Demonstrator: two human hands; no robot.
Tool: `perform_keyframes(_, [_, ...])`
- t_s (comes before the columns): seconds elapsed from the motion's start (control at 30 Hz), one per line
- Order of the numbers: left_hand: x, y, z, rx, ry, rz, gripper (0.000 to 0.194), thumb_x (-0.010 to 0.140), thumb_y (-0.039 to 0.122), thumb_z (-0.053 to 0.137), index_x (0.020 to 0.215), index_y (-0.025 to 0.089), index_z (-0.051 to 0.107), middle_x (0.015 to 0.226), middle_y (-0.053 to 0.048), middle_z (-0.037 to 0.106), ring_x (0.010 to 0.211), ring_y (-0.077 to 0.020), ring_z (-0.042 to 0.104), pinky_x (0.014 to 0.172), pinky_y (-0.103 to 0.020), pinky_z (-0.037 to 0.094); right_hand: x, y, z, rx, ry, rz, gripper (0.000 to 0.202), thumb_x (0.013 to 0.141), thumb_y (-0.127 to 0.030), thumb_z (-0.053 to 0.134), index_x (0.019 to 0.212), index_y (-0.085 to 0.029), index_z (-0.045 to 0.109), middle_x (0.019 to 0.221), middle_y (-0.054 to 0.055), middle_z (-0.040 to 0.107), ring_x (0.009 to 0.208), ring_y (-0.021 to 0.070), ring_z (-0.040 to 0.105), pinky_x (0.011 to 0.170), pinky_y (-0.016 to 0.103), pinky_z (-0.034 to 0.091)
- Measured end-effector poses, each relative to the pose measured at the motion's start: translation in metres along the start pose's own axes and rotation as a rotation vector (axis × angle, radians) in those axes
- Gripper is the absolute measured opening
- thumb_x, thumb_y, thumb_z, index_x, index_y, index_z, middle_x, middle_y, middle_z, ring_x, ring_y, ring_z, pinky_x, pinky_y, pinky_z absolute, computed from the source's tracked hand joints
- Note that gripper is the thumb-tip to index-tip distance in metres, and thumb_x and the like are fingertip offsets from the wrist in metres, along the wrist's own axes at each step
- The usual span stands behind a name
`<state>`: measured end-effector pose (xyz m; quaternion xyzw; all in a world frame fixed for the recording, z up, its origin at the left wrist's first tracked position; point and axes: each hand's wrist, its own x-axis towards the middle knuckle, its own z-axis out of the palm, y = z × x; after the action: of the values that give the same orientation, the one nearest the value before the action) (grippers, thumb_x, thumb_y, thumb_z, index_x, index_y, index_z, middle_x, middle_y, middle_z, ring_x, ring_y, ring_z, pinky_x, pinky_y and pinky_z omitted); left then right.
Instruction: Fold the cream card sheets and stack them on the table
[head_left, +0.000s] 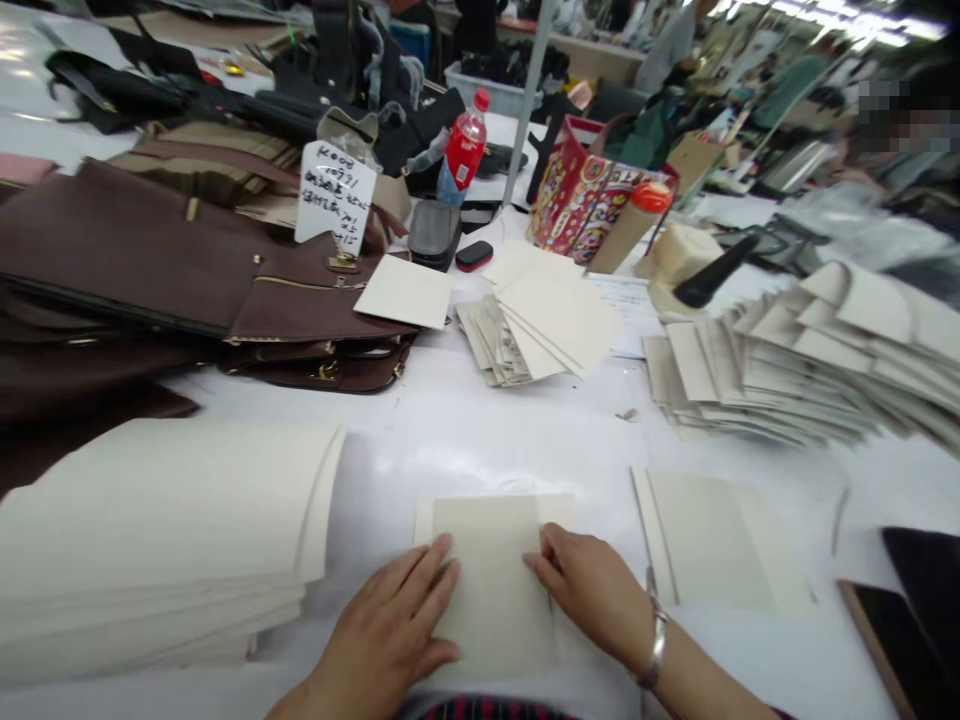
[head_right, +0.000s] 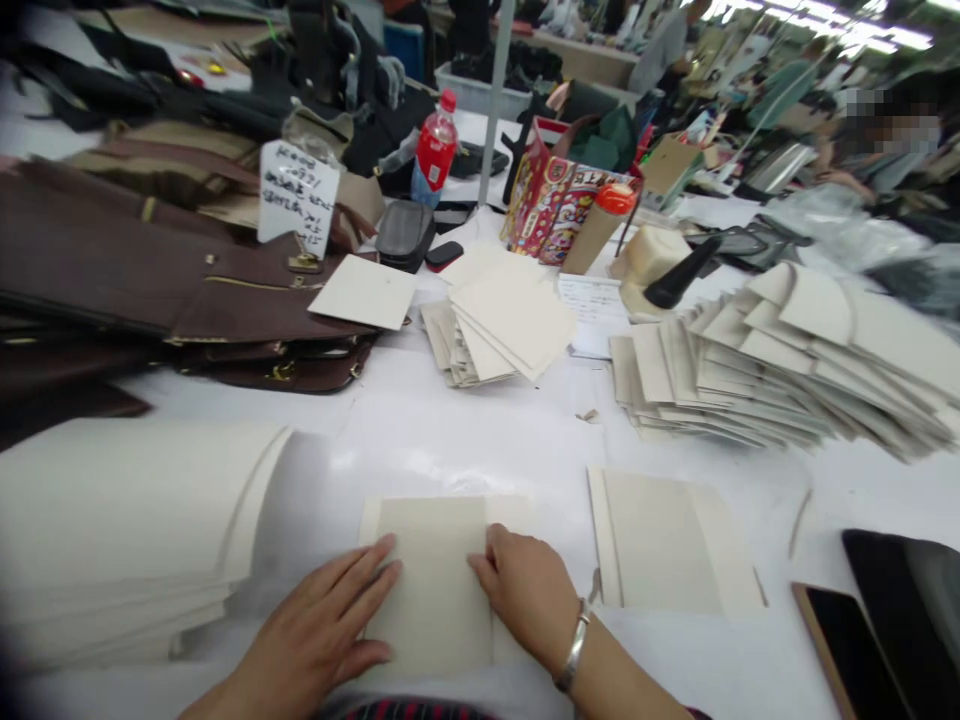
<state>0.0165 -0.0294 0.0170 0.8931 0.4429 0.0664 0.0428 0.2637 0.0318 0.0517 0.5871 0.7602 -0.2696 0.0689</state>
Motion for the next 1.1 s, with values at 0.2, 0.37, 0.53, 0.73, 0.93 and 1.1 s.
perform_keyframes(0.2, [0.01, -0.004, -0.001, 0.032, 0.025, 0.056, 0.054, 0.073, 0.054, 0.05, 0.117, 0.024, 0.047, 0.129, -0.007, 0.041, 0.103, -0.0226, 0.048, 0.08, -0.031, 0.044, -0.001, 0.0, 0.005, -0.189, 0.323, -0.122, 0.032, 0.079, -0.034, 0.051, 0.105, -0.015, 0.05, 0.097, 0.011, 0.059, 0.086, 0.0232, 0.056, 0.072, 0.036, 0.045])
perform_keyframes(0.37, [0.026, -0.001, -0.013, -0.043, -0.175, -0.1, 0.046, 0.065, 0.049, 0.061, 0.105, 0.027, 0.054, 0.136, -0.008, 0.03, 0.094, -0.0242, 0.05, 0.073, -0.036, 0.044, 0.003, 0.009, 0.031, -0.226, 0.462, -0.37, 0.037, 0.083, -0.017, 0.042, 0.12, -0.015, 0.044, 0.125, 0.009, 0.045, 0.118, 0.022, 0.037, 0.097, 0.042, 0.032])
perform_keyframes(0.53, [0.038, -0.001, -0.017, -0.098, -0.314, -0.12, 0.044, 0.063, 0.047, 0.064, 0.1, 0.024, 0.054, 0.139, -0.01, 0.021, 0.09, -0.025, 0.05, 0.069, -0.038, 0.045, 0.003, 0.019, 0.043, -0.285, 0.389, -0.395, 0.046, 0.082, -0.011, 0.04, 0.128, -0.015, 0.035, 0.134, 0.008, 0.034, 0.125, 0.0228, 0.026, 0.101, 0.045, 0.025])
perform_keyframes(0.73, [0.033, -0.004, -0.014, -0.083, -0.284, -0.116, 0.066, 0.057, 0.056, 0.064, 0.108, 0.018, 0.05, 0.136, -0.014, 0.027, 0.099, -0.0276, 0.048, 0.075, -0.038, 0.046, 0.0, -0.002, 0.037, -0.278, 0.334, -0.439, 0.058, 0.081, -0.033, 0.047, 0.132, -0.013, 0.028, 0.138, 0.008, 0.026, 0.127, 0.028, 0.017, 0.103, 0.047, 0.014])
perform_keyframes(0.93, [0.028, -0.004, -0.016, -0.076, -0.25, -0.125, 0.06, 0.063, 0.056, 0.06, 0.109, 0.019, 0.051, 0.135, -0.01, 0.032, 0.101, -0.026, 0.048, 0.078, -0.036, 0.045, 0.022, -0.014, 0.032, -0.15, 0.169, -0.584, 0.072, 0.078, -0.053, 0.043, 0.134, -0.013, 0.022, 0.14, 0.01, 0.019, 0.128, 0.0266, 0.013, 0.103, 0.046, 0.013])
perform_keyframes(1.1, [0.004, -0.021, 0.014, -0.054, 0.044, 0.042, 0.061, 0.065, 0.056, 0.056, 0.116, 0.025, 0.045, 0.132, -0.006, 0.037, 0.099, -0.0232, 0.052, 0.074, -0.03, 0.047, 0.017, -0.015, 0.013, -0.132, 0.241, -0.443, 0.073, 0.077, -0.06, 0.037, 0.132, -0.013, 0.026, 0.137, 0.012, 0.027, 0.126, 0.0267, 0.019, 0.101, 0.045, 0.018])
